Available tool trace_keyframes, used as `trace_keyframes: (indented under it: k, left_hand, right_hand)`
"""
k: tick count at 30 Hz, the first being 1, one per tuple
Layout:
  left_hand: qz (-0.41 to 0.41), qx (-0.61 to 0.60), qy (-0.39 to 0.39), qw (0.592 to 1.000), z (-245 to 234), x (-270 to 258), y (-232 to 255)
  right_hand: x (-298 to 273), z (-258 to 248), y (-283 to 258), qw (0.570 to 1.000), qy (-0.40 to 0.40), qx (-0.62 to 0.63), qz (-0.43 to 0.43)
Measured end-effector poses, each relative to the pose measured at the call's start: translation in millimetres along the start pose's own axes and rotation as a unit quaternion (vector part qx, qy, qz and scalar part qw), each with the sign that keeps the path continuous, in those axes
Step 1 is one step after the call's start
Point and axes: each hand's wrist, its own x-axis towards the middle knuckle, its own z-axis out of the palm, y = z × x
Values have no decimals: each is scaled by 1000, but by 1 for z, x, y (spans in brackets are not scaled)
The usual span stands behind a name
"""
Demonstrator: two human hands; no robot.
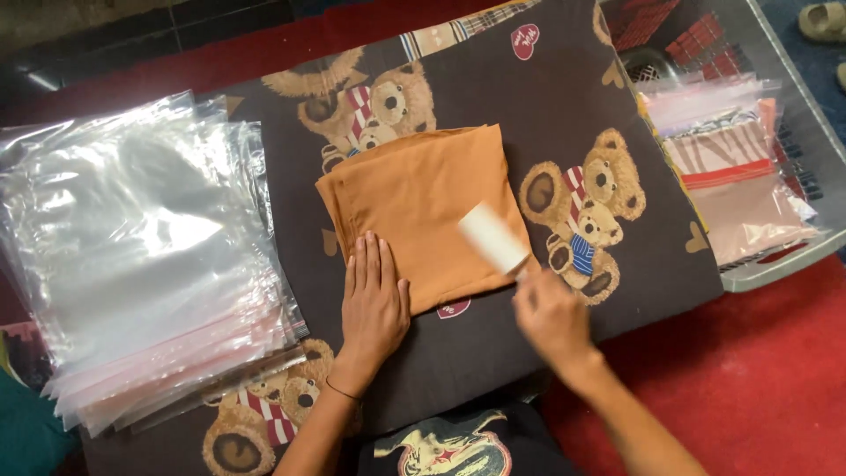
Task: The person folds a light brown garment on a table, uses a lint roller to remove lint from the fabric, and then places the folded garment into a clear plastic bag.
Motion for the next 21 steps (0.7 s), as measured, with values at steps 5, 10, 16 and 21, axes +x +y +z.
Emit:
trace_keyframes:
  k: [5, 10, 16, 21]
  left_hand:
    - [2, 16, 12, 1000, 2, 3, 0]
    - [4, 27, 9, 1000, 8, -3, -2]
    - [4, 46, 28, 999, 8, 2, -2]
    - [7, 50, 36, 998, 8, 2, -1]
  right_hand:
    - [52, -32, 26, 990, 70, -91, 79]
    - [56, -17, -21, 982, 73, -71, -157]
    - [129, 11, 22, 975, 45, -165, -139]
    - [157, 9, 24, 989, 46, -132, -42]
